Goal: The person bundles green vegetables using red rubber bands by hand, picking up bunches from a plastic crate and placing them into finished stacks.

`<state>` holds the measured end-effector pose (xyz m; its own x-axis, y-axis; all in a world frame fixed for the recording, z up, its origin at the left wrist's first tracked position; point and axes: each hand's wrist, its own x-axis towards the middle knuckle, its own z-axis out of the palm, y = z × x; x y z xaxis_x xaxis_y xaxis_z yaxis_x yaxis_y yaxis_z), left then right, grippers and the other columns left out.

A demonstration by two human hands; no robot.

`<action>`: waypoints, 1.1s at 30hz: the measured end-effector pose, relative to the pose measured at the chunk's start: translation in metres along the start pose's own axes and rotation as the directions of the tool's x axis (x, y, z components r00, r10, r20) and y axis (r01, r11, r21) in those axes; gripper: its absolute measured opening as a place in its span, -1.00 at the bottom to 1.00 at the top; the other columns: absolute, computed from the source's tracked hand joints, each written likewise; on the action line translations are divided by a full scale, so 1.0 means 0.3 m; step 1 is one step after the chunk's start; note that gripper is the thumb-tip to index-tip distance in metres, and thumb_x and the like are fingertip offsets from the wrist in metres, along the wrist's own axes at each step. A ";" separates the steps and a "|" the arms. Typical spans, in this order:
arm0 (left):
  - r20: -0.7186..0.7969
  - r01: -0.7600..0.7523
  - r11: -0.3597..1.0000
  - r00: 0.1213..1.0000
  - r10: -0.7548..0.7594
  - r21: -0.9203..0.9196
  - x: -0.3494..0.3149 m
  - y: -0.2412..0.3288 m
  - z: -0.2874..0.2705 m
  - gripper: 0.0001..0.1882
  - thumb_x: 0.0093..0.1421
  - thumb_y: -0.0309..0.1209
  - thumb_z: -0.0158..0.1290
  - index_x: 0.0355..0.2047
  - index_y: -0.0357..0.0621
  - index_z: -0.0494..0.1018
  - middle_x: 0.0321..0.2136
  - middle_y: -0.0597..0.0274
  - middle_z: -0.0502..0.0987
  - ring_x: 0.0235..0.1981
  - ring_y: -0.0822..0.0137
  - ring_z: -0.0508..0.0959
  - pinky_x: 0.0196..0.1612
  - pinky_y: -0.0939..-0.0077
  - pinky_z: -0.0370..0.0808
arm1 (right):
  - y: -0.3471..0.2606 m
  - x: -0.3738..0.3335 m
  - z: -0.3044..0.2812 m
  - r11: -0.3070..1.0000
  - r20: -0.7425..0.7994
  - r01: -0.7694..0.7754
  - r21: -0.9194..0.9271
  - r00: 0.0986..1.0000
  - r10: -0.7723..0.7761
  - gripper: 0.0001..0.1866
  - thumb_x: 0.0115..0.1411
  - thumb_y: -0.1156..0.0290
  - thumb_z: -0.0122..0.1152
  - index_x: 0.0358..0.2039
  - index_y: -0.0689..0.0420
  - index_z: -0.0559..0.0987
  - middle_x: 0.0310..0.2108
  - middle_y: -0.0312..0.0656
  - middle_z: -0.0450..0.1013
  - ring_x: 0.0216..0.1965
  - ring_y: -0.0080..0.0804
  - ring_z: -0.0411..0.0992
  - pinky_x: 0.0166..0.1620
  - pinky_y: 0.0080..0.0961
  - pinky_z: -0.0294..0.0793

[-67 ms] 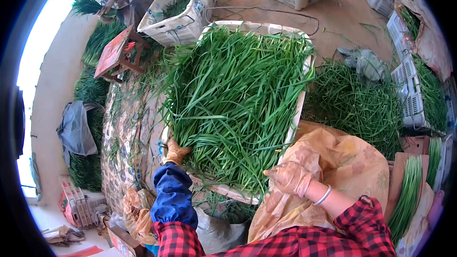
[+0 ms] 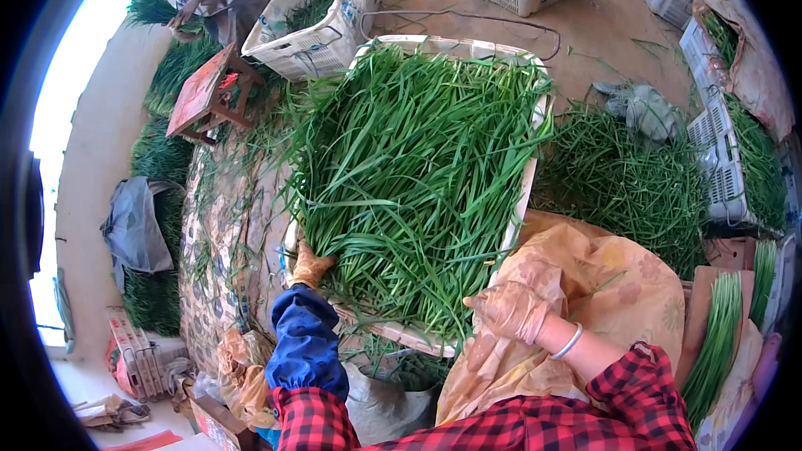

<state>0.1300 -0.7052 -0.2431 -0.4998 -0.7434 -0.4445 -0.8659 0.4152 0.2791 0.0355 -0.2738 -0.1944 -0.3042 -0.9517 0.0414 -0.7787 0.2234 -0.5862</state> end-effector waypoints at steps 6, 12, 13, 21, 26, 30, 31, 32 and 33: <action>0.012 0.056 0.996 0.998 -0.057 0.064 -0.042 0.054 -0.059 0.18 -0.22 -0.23 0.25 0.30 0.00 -0.28 0.01 -0.13 0.39 0.06 -0.02 0.38 0.15 0.35 0.24 | 0.002 -0.006 -0.003 0.999 0.040 -0.015 -0.042 0.999 0.016 -0.68 0.05 0.40 0.02 -0.15 0.06 0.53 -0.46 -0.11 0.49 -0.42 -0.18 0.49 -0.35 -0.26 0.48; 0.098 -0.172 0.984 0.981 0.167 0.046 -0.115 0.148 -0.263 -0.29 -0.18 -0.27 0.24 0.02 -0.12 0.28 -0.22 0.00 0.52 -0.16 0.16 0.51 -0.02 0.41 0.36 | -0.048 0.077 -0.065 0.874 0.275 -0.308 0.377 0.938 0.212 -0.57 0.24 0.11 -0.08 -0.01 0.10 0.45 -0.22 -0.03 0.50 -0.18 -0.14 0.48 -0.10 -0.40 0.46; 0.089 -0.258 0.966 0.962 0.258 -0.011 -0.145 0.166 -0.291 -0.36 -0.15 -0.30 0.24 -0.01 -0.15 0.31 -0.25 0.06 0.53 -0.20 0.24 0.51 -0.06 0.44 0.37 | -0.065 0.107 -0.077 0.749 0.233 -0.279 0.601 0.958 0.170 -0.53 0.23 0.07 -0.06 0.03 0.10 0.42 -0.16 -0.04 0.47 -0.12 -0.19 0.45 -0.04 -0.44 0.42; 0.351 -0.355 0.935 0.876 0.332 0.002 -0.622 0.429 -0.127 -0.27 -0.03 -0.13 0.22 0.04 -0.35 0.24 -0.21 0.03 0.51 -0.18 0.23 0.51 -0.10 0.48 0.41 | -0.178 0.319 0.048 -0.596 0.595 -0.434 0.676 0.798 0.094 -0.23 0.06 -0.11 0.19 0.16 0.09 0.26 0.12 -0.11 0.27 0.10 -0.26 0.28 0.11 -0.26 0.28; 0.386 -0.049 0.721 0.819 0.425 -0.691 -0.718 0.386 -0.092 -0.03 0.02 -0.27 0.24 0.26 -0.36 -0.13 0.00 0.03 0.38 -0.02 0.30 0.41 0.09 0.56 0.25 | -0.149 0.244 0.128 -0.722 0.525 -0.231 0.652 0.825 0.211 -0.44 0.03 -0.08 0.24 -0.09 0.06 0.47 -0.20 -0.21 0.49 -0.22 -0.34 0.46 -0.17 -0.32 0.44; 0.358 0.062 0.673 0.880 0.311 -0.737 -0.647 0.296 -0.059 -0.19 0.10 -0.38 0.18 0.25 -0.25 -0.02 0.00 0.08 0.38 0.00 0.37 0.40 0.11 0.58 0.27 | -0.130 0.223 0.098 -0.707 0.546 -0.280 0.650 0.819 0.178 -0.49 -0.01 -0.07 0.29 -0.20 0.06 0.52 -0.31 -0.25 0.51 -0.29 -0.36 0.46 -0.27 -0.36 0.42; 0.417 0.042 0.676 0.815 0.402 -0.735 -0.640 0.289 -0.017 -0.27 0.11 -0.42 0.14 0.22 -0.24 0.03 0.00 0.10 0.38 0.00 0.38 0.40 0.09 0.56 0.30 | -0.131 0.229 0.093 -0.696 0.528 -0.289 0.657 0.835 0.152 -0.46 -0.03 -0.08 0.30 -0.18 0.06 0.51 -0.28 -0.25 0.51 -0.27 -0.36 0.45 -0.28 -0.36 0.42; 0.489 0.100 0.659 0.755 0.438 -0.745 -0.634 0.287 0.030 -0.34 0.12 -0.46 0.11 0.20 -0.23 0.08 0.00 0.12 0.38 -0.01 0.39 0.41 0.08 0.53 0.33 | -0.127 0.233 0.089 -0.640 0.584 -0.371 0.673 0.797 0.152 -0.44 0.00 -0.06 0.29 -0.09 0.05 0.47 -0.15 -0.25 0.46 -0.11 -0.39 0.40 -0.06 -0.30 0.37; 0.514 0.003 0.671 0.646 0.565 -0.741 -0.633 0.285 0.074 -0.40 0.14 -0.50 0.08 0.17 -0.22 0.13 0.00 0.14 0.38 -0.01 0.40 0.41 0.07 0.50 0.36 | -0.127 0.241 0.092 -0.546 0.620 -0.428 0.721 0.750 0.231 -0.37 -0.06 -0.05 0.35 -0.04 0.05 0.46 -0.11 -0.30 0.43 -0.10 -0.47 0.37 -0.04 -0.40 0.34</action>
<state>0.1504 -0.5168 -0.1539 -0.8236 0.0237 -0.5666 -0.5654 -0.1122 0.8172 0.0585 -0.3569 -0.1915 -0.0679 -0.7923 -0.6064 0.9504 0.1335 -0.2809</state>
